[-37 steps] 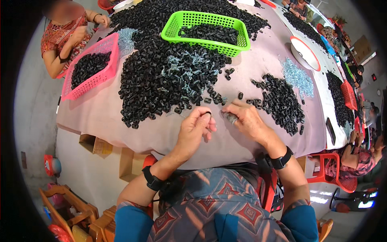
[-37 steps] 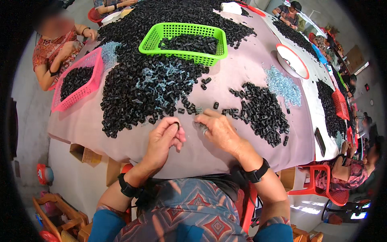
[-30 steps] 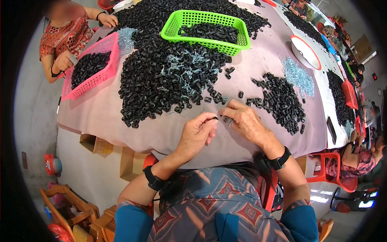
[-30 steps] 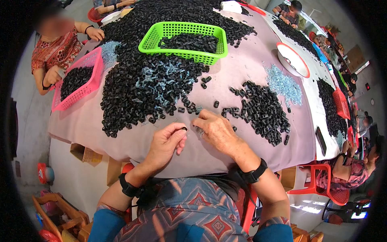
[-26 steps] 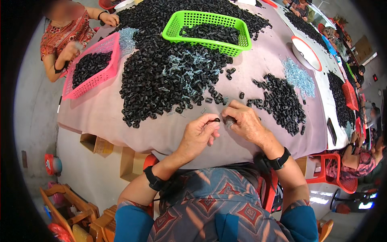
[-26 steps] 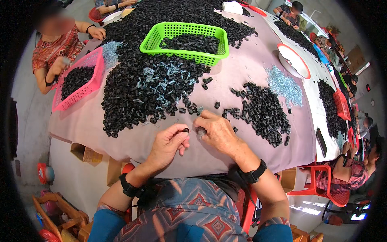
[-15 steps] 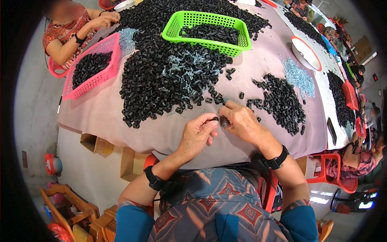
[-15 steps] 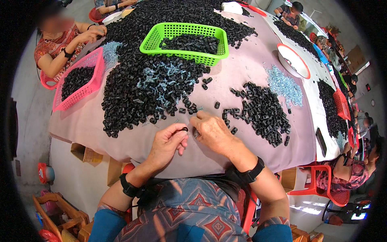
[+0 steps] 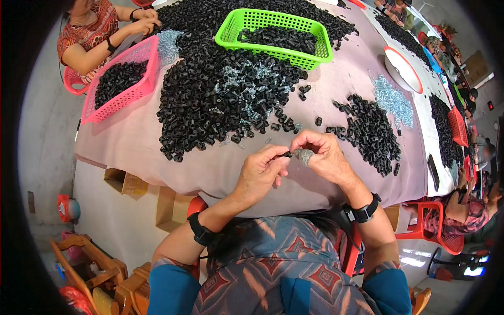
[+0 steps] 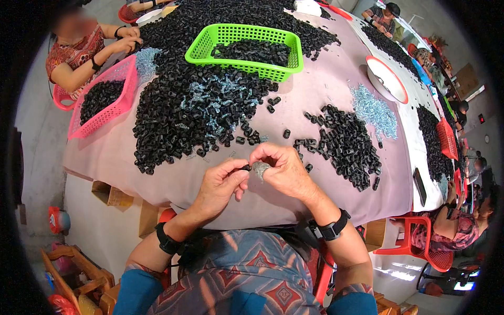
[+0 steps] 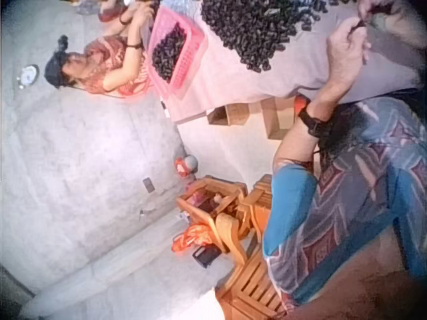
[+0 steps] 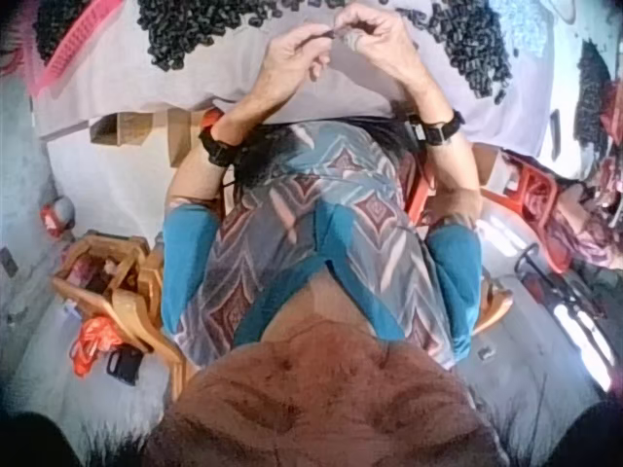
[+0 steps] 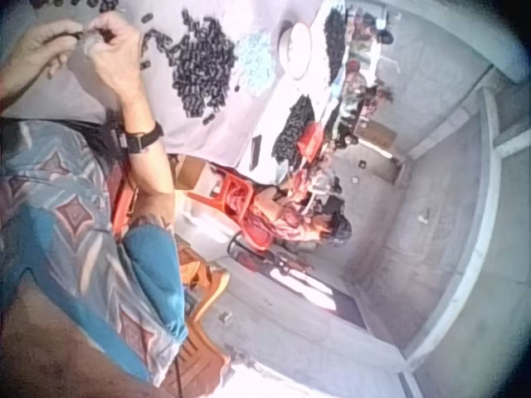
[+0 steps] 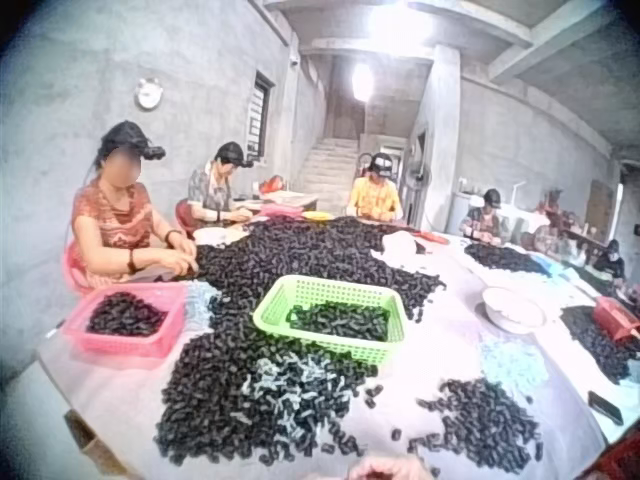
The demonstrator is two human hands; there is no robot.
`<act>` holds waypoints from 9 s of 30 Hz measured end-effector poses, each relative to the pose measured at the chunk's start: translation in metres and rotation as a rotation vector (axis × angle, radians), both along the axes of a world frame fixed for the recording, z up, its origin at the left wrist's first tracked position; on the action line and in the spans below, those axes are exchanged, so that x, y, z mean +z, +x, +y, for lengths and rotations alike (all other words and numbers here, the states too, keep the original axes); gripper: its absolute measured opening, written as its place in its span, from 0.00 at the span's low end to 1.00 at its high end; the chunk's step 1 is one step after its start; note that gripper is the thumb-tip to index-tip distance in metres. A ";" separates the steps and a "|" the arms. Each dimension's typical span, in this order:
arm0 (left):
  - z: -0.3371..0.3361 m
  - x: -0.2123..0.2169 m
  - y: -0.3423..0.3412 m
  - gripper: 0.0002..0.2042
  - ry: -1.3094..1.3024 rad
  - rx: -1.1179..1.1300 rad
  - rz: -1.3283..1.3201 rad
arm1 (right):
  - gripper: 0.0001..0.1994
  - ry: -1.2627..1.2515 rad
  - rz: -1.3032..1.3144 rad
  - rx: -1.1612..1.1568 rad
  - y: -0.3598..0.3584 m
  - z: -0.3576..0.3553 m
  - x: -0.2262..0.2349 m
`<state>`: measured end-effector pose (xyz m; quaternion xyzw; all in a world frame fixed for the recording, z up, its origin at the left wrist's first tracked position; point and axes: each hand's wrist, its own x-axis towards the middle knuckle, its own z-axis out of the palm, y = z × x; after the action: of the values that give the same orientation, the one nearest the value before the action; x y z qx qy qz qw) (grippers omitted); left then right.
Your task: Assembling small black plastic shoe components by inserting small pins into them at a manufacturing work table.
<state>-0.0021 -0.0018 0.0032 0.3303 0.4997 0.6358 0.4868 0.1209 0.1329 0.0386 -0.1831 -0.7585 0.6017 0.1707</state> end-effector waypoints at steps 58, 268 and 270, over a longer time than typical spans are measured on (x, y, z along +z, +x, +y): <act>0.000 0.003 -0.006 0.09 0.054 0.040 -0.173 | 0.18 0.745 -0.120 -0.056 0.006 0.037 -0.001; 0.001 0.011 0.009 0.17 0.380 0.143 0.656 | 0.08 -0.139 0.003 0.075 0.024 -0.015 0.000; -0.002 0.010 0.007 0.16 0.359 0.149 0.717 | 0.07 -0.199 0.022 0.057 0.026 -0.019 -0.001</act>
<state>0.0050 -0.0033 0.0131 0.5736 0.5412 0.5911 0.1692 0.1471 0.1139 0.0380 -0.1709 -0.6978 0.6807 0.1429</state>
